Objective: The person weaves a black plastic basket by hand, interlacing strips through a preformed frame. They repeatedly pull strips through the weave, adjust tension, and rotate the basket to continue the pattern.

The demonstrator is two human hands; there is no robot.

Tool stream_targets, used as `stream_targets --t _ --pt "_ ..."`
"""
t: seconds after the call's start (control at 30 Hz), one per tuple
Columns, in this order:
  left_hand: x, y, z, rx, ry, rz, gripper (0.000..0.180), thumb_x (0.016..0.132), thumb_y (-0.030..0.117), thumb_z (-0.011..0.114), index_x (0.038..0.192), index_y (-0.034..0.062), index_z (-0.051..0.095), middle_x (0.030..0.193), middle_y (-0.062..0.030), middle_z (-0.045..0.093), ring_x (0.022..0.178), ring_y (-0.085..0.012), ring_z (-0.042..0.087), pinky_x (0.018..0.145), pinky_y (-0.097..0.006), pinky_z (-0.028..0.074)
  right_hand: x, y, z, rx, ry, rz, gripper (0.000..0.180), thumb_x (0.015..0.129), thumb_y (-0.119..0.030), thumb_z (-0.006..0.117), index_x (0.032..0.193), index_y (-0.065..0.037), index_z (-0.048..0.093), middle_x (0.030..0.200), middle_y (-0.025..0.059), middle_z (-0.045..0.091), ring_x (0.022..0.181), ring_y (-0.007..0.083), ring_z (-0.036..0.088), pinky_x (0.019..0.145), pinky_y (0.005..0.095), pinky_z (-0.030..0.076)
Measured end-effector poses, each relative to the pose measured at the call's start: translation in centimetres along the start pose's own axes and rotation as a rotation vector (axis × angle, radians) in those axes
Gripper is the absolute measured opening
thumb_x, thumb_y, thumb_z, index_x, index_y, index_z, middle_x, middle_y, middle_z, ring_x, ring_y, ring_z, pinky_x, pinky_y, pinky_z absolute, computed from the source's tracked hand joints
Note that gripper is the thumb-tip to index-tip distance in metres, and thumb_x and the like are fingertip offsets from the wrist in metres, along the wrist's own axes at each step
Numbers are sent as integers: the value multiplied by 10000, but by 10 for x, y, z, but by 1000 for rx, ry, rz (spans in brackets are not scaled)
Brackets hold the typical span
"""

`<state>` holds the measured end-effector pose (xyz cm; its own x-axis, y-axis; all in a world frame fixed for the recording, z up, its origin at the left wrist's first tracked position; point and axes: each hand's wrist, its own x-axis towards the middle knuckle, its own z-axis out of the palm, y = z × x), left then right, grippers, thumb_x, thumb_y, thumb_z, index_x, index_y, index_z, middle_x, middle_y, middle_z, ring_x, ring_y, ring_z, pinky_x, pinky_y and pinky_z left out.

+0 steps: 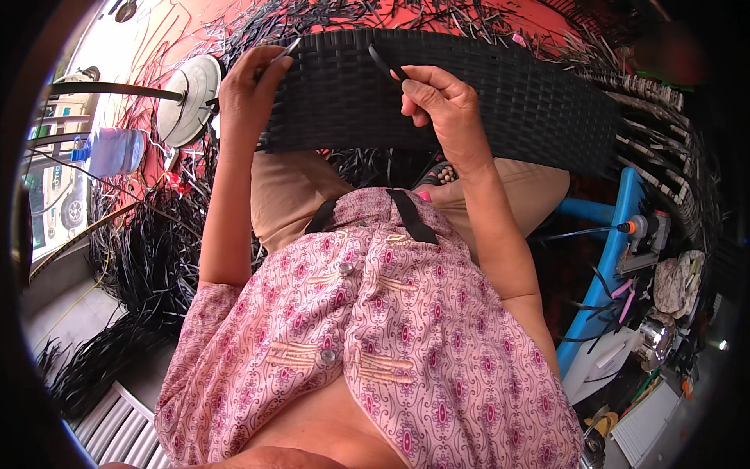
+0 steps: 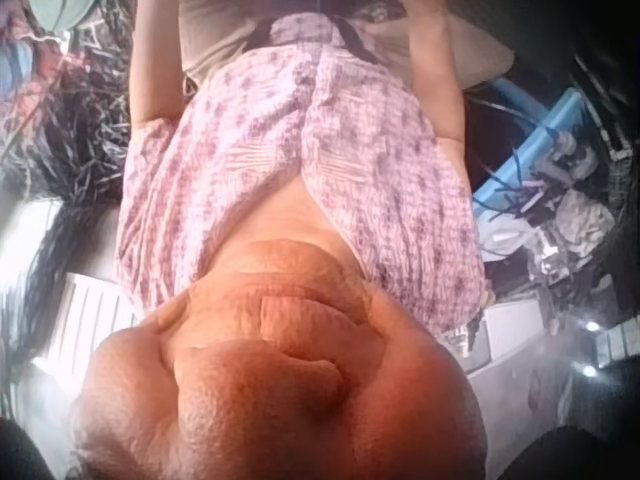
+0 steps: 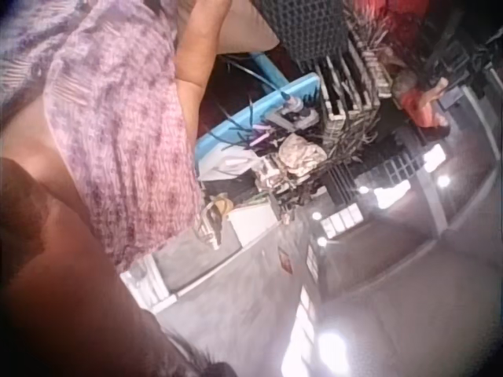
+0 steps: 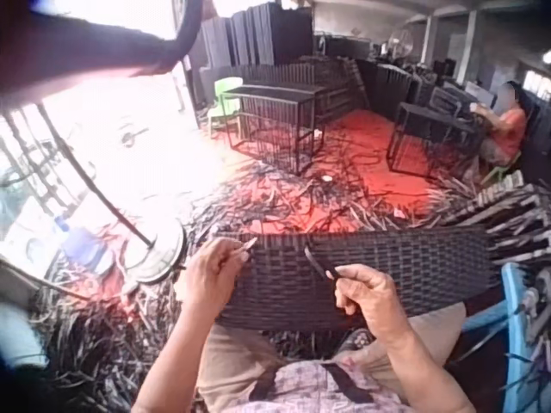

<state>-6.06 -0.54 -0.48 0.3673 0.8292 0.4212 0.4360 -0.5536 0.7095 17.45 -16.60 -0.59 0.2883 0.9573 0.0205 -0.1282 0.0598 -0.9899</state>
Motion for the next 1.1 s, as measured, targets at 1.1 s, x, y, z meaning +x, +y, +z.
stream_targets --t 1.1 --pt "32 -7 14 412 -164 509 246 882 106 686 1112 161 751 944 -50 608 926 -265 619 767 -398 508 10 32 -9 68 52 110 219 977 -212 668 1103 -45 731 727 -23 623 621 31 501 565 186 396"
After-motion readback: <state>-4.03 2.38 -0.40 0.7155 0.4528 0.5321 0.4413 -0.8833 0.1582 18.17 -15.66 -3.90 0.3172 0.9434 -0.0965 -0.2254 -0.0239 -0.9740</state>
